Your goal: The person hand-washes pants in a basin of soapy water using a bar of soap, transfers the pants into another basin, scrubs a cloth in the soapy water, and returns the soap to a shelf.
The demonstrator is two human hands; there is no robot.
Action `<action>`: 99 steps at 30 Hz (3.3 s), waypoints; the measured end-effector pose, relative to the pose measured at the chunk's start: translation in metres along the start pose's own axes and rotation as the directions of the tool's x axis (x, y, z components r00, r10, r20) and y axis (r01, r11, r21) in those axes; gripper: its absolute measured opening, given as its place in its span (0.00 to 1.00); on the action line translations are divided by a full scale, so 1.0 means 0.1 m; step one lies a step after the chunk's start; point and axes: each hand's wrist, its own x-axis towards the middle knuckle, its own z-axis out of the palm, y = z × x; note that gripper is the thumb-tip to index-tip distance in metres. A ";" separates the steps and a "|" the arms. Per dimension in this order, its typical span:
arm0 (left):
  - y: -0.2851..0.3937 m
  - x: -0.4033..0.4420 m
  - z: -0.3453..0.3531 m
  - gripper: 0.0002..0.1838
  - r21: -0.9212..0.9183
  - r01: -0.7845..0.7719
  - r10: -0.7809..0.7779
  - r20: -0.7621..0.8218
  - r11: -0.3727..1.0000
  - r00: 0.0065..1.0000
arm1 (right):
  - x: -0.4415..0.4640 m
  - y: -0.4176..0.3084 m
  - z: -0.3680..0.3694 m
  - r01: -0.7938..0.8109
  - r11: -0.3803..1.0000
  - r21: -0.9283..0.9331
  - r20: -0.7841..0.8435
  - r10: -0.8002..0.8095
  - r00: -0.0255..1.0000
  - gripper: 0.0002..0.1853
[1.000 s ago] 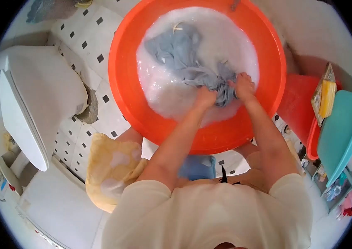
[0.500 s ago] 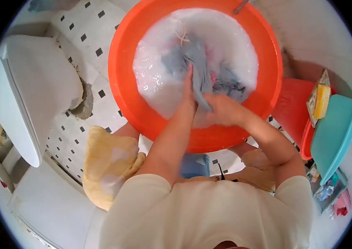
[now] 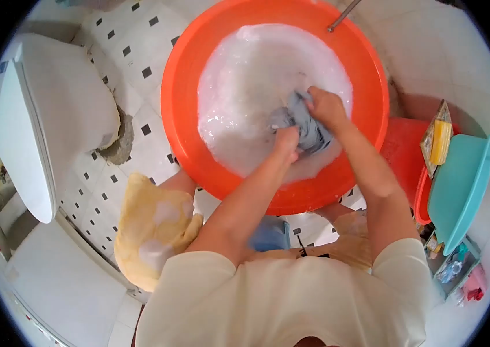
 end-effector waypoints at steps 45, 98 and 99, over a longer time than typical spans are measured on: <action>0.80 -0.70 0.10 0.16 0.416 -0.899 0.651 0.647 0.138 0.399 | -0.24 -1.48 -2.36 -0.051 -0.265 0.963 -0.061 -0.395 0.917 0.21; -0.51 0.05 -1.03 0.41 0.512 -0.857 0.587 0.710 -0.052 0.388 | -0.87 -1.24 -1.23 -0.075 0.880 0.469 0.448 -0.164 0.879 0.25; -0.33 -0.05 -0.87 0.38 0.530 -0.848 0.599 0.681 -0.006 0.421 | -0.86 -1.38 -1.64 0.058 0.867 0.495 0.289 -0.227 0.930 0.23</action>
